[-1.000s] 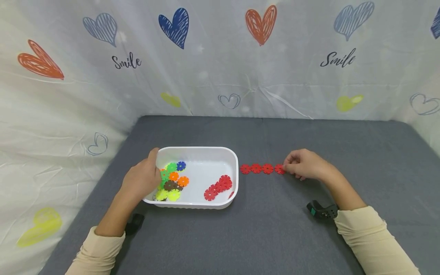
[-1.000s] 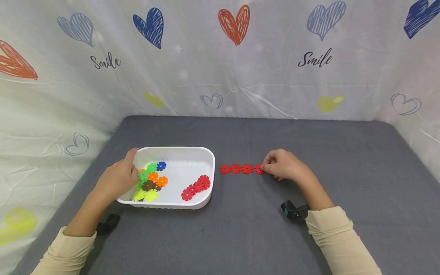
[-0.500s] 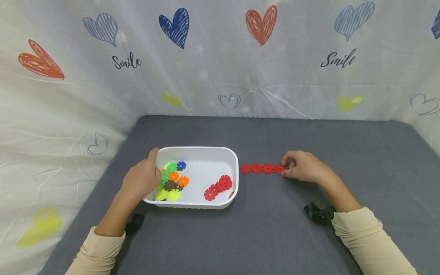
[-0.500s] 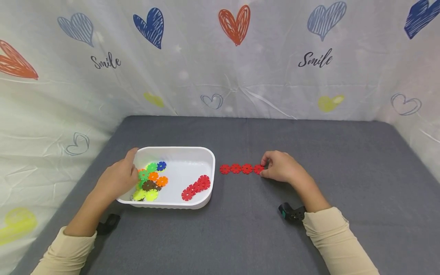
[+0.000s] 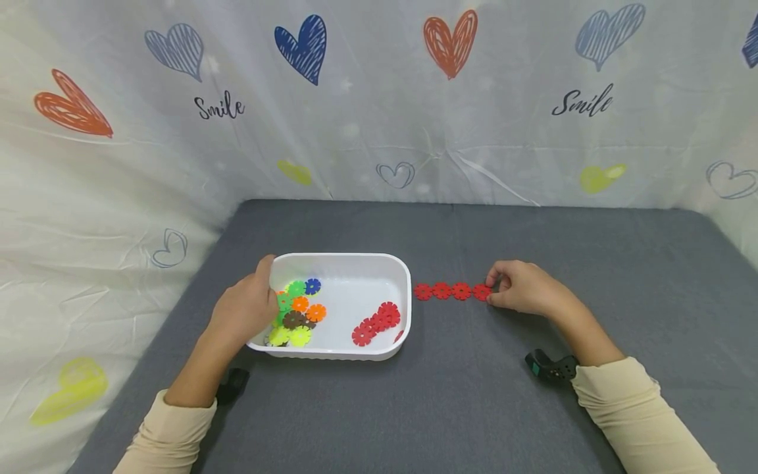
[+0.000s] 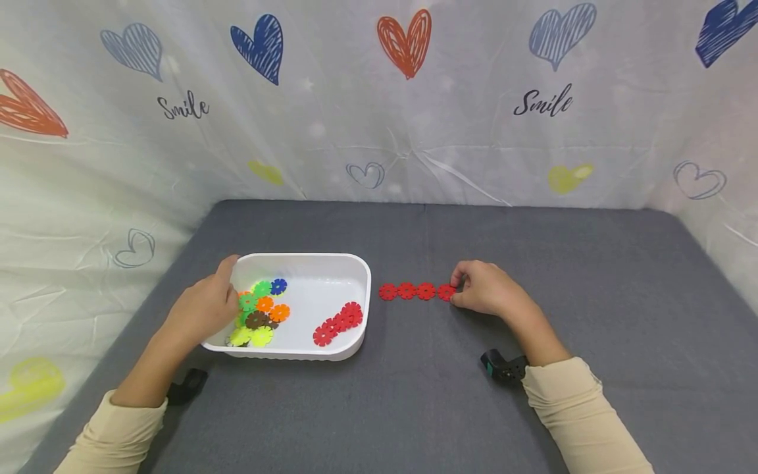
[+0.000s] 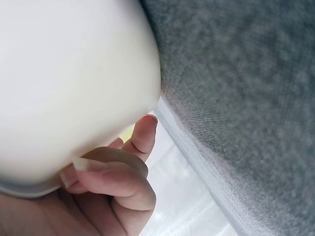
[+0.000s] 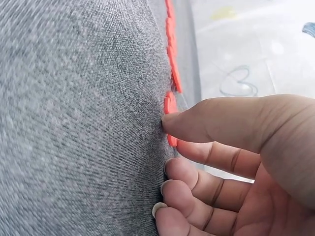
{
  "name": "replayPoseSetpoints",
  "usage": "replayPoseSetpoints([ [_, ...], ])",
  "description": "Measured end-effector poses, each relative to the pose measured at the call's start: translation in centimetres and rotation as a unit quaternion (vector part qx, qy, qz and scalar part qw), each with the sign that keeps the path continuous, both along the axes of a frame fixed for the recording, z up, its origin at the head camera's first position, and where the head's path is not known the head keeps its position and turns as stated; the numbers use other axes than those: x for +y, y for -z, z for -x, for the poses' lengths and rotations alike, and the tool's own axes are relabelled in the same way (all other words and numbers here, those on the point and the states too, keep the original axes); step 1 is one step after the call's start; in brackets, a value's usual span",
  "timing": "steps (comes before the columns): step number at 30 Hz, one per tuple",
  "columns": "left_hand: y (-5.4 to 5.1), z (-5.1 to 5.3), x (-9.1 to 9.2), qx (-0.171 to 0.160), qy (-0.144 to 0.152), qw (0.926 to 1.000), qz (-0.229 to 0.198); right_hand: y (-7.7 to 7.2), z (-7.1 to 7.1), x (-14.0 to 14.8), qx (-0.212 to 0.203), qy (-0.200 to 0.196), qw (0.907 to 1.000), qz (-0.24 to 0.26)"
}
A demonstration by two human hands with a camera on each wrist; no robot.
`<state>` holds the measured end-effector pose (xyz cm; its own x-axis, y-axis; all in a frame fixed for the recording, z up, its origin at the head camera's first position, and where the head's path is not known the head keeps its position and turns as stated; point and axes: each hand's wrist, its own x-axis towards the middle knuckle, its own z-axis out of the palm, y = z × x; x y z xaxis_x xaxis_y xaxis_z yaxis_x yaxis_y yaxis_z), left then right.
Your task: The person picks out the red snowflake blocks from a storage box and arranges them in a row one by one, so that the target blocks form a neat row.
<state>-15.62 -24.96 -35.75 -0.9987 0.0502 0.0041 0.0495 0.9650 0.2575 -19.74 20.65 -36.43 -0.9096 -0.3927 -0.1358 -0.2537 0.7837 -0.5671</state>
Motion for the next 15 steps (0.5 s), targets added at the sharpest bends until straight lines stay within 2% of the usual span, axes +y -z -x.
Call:
replayPoseSetpoints([
  [4,0.0,0.1,0.0,0.002,0.002,1.0,0.001,-0.2,0.2,0.1,-0.002,-0.008,0.9999,-0.007],
  [8,-0.1,0.1,0.0,0.007,0.006,1.0,-0.003,-0.9,0.3,-0.2,0.013,-0.011,0.9998,-0.012],
  [15,0.1,0.0,0.0,0.002,0.001,1.0,-0.003,-4.1,-0.5,-3.7,0.082,-0.014,0.9965,0.011],
])
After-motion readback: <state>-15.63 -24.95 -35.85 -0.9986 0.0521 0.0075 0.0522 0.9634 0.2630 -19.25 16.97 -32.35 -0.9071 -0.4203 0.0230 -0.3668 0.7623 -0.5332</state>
